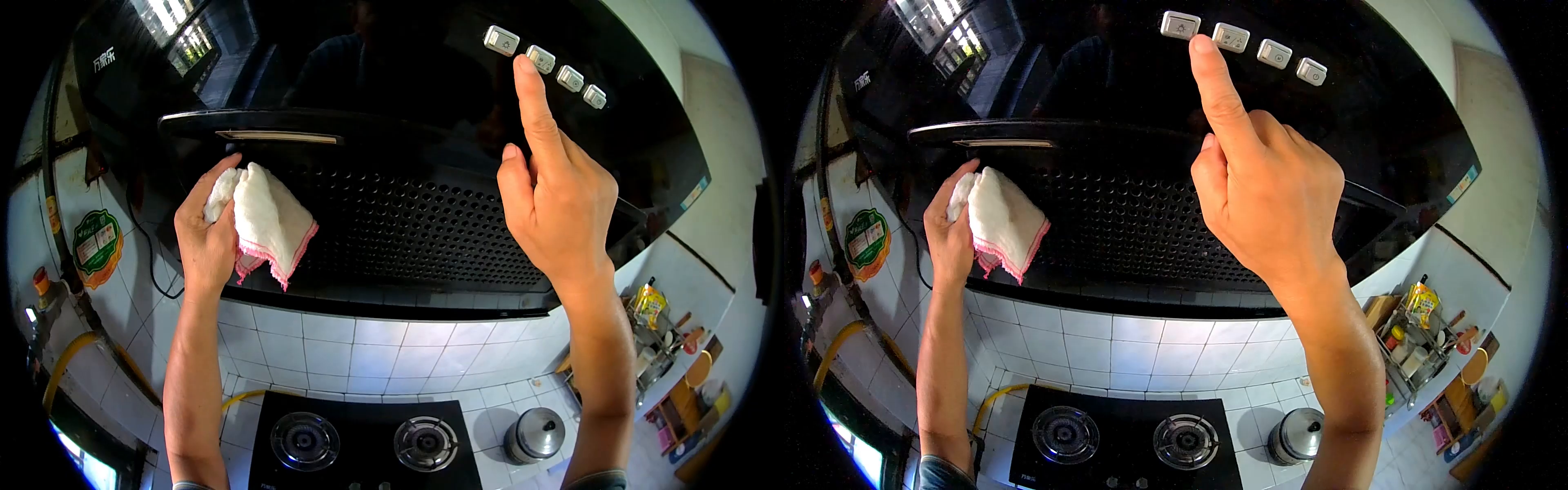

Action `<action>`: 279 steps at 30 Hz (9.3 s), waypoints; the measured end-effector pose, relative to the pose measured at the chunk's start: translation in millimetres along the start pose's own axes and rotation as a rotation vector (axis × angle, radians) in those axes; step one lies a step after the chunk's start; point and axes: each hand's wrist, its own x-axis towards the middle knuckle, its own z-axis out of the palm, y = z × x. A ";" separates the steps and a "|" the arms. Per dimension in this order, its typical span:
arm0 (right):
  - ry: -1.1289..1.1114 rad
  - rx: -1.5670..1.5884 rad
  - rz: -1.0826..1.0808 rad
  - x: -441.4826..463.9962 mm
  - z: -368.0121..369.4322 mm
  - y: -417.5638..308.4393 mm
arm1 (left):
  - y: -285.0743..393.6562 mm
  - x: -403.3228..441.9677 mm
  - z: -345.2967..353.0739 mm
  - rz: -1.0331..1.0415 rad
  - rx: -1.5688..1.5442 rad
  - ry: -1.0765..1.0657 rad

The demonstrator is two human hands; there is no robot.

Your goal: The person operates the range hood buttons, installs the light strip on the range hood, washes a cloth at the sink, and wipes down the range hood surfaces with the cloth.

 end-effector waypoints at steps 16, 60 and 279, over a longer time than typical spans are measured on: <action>-0.212 -0.185 0.178 7.8 2.3 1.7 | -0.4 -0.3 1.9 -0.008 -0.081 0.010; -0.110 -0.211 0.191 0.8 -1.9 10.1 | -30.5 -1.1 -5.7 0.393 0.064 0.031; -0.470 0.686 0.386 -80.0 -3.3 -82.5 | 42.1 9.3 47.6 0.150 -0.341 0.511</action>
